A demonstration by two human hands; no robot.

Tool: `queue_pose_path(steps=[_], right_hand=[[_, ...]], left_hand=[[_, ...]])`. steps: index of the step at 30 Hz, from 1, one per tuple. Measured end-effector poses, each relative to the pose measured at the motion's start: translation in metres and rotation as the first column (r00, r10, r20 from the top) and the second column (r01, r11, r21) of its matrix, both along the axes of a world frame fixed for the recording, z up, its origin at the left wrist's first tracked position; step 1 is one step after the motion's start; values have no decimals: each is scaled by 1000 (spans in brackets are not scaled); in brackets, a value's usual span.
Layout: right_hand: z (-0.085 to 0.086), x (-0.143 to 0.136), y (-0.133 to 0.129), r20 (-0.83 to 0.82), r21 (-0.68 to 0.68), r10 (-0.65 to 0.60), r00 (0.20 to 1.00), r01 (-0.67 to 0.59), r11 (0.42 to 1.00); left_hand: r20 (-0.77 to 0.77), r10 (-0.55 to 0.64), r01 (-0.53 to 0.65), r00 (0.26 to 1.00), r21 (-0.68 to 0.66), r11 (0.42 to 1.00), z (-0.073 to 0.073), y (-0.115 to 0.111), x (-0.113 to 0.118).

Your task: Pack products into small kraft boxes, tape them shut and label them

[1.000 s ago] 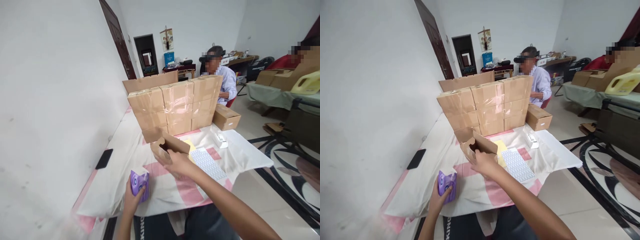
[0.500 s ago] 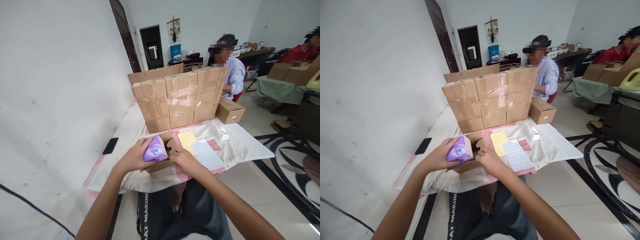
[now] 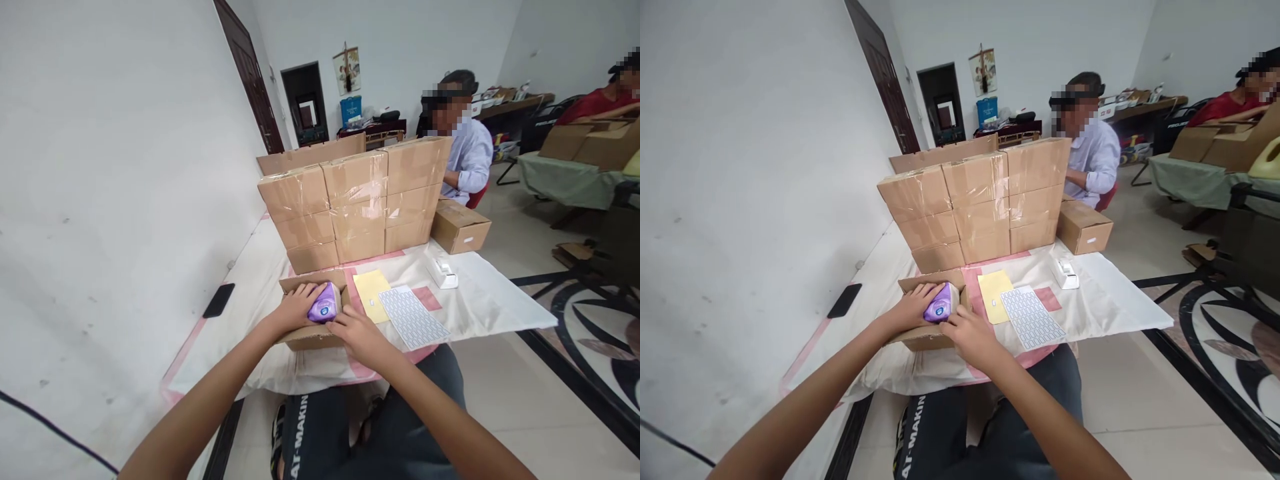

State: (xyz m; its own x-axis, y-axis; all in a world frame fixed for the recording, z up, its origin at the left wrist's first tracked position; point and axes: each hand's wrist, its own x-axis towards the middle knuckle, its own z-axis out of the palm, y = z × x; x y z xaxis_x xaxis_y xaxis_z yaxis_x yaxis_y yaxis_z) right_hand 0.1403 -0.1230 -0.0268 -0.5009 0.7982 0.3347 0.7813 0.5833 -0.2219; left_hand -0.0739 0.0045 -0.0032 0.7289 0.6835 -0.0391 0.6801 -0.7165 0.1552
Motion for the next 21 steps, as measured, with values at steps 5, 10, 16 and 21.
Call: queue_pose_path(steps=[5, 10, 16, 21], right_hand=[[-7, -5, -1, -17, 34, -44, 999, 45, 998], [-9, -7, -2, 37, 29, -74, 997, 73, 997], [-11, 2, -8, -26, 72, -88, 996, 89, 993], [-14, 17, -13, -112, 79, -40, 993, 49, 996]], left_hand=[[-74, -43, 44, 996, 7, 999, -7, 1, 12], [-154, -104, 88, 983, -111, 990, -26, 12, 30], [-187, -166, 99, 968, -323, 941, -34, 24, 32], [-188, -168, 92, 968, -356, 930, -16, 17, 31]])
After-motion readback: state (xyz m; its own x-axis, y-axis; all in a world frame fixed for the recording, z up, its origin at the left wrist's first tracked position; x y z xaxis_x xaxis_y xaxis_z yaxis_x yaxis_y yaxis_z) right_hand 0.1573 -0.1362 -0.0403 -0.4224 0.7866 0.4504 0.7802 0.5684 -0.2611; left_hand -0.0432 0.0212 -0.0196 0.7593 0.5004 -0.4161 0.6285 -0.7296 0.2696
